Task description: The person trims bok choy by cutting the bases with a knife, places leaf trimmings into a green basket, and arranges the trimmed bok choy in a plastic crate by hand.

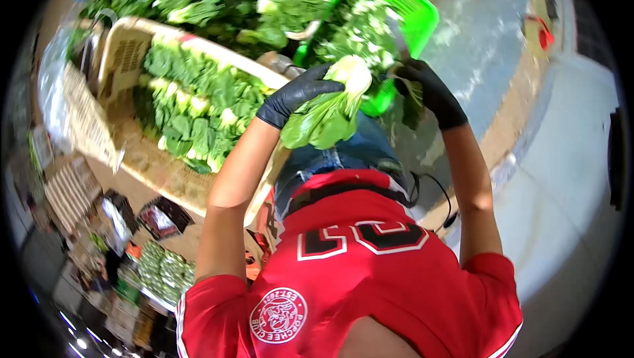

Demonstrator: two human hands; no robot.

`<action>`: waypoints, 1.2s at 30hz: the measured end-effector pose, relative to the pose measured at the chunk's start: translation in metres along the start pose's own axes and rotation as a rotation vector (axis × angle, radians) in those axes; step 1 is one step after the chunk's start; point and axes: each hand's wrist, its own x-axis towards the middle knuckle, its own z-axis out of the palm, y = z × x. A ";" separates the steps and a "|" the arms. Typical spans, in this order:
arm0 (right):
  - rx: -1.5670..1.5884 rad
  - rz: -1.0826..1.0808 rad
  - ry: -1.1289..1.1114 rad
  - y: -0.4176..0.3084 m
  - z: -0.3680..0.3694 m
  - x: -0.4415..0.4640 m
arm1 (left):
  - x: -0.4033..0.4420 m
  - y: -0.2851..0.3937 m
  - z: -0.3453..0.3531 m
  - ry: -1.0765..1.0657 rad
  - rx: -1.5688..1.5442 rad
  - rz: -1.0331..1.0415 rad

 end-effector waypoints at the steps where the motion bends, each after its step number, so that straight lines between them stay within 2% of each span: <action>1: -0.112 -0.037 -0.004 -0.011 0.002 0.002 | -0.001 -0.002 -0.023 0.032 0.156 0.175; 3: -0.436 -0.080 0.145 0.001 -0.011 0.026 | -0.031 0.016 -0.062 0.434 -0.106 0.199; 5: -0.270 0.033 0.278 -0.006 -0.009 0.025 | -0.056 0.041 -0.117 0.338 -0.595 0.496; 7: -0.352 0.056 0.399 0.003 -0.023 0.037 | -0.105 0.054 -0.160 0.741 -0.533 0.713; 9: -0.488 -0.069 0.414 0.022 -0.039 0.049 | -0.170 0.030 -0.183 1.135 0.037 0.740; 11: -0.689 -0.149 0.457 0.031 -0.038 0.057 | -0.228 -0.039 -0.207 1.365 0.650 0.314; 12: -0.719 -0.139 0.469 0.033 -0.030 0.057 | -0.250 -0.082 -0.205 1.352 0.936 0.162; 13: -0.749 -0.127 0.486 0.033 -0.022 0.055 | -0.266 -0.112 -0.191 1.224 1.068 -0.178; 14: -0.762 -0.078 0.455 0.032 -0.014 0.056 | -0.285 -0.164 -0.194 1.067 1.128 -0.182; 15: -0.776 -0.027 0.426 0.030 -0.007 0.055 | -0.296 -0.198 -0.183 1.025 1.255 -0.408; 16: -0.792 0.029 0.398 0.030 0.000 0.054 | -0.300 -0.211 -0.170 0.920 1.205 -0.700; 17: -0.767 0.027 0.388 0.031 0.006 0.054 | -0.311 -0.245 -0.168 0.800 1.226 -0.791; 19: -0.719 0.021 0.374 0.032 0.019 0.054 | -0.315 -0.249 -0.136 0.721 1.168 -0.741; 22: -0.719 -0.019 0.357 0.025 0.041 0.052 | -0.304 -0.260 -0.117 0.818 1.308 -0.768; 25: -0.704 -0.012 0.350 0.023 0.059 0.051 | -0.293 -0.252 -0.113 0.867 1.316 -0.809; 27: -0.725 -0.113 0.255 0.015 0.082 0.044 | -0.298 -0.248 -0.110 0.992 1.085 -0.506; 29: -0.799 -0.346 0.060 0.007 0.120 0.035 | -0.305 -0.253 -0.108 1.109 0.844 -0.143; 30: -0.758 -0.332 -0.046 0.003 0.149 0.031 | -0.301 -0.201 -0.083 1.123 0.653 -0.022; 31: -0.715 -0.320 -0.150 -0.004 0.179 0.029 | -0.298 -0.176 -0.071 1.122 0.680 0.011; 33: -0.501 -0.438 -0.439 -0.003 0.225 0.026 | -0.289 -0.135 -0.053 1.107 0.737 0.083; 34: -0.545 -0.776 -0.507 -0.018 0.244 0.022 | -0.279 -0.098 -0.038 1.053 0.842 0.147; 35: -0.602 -0.741 -0.612 -0.018 0.256 0.027 | -0.268 -0.063 -0.022 0.992 0.945 0.216; 36: -0.633 -0.673 -0.652 -0.036 0.261 0.017 | -0.258 -0.047 -0.010 0.992 0.896 0.276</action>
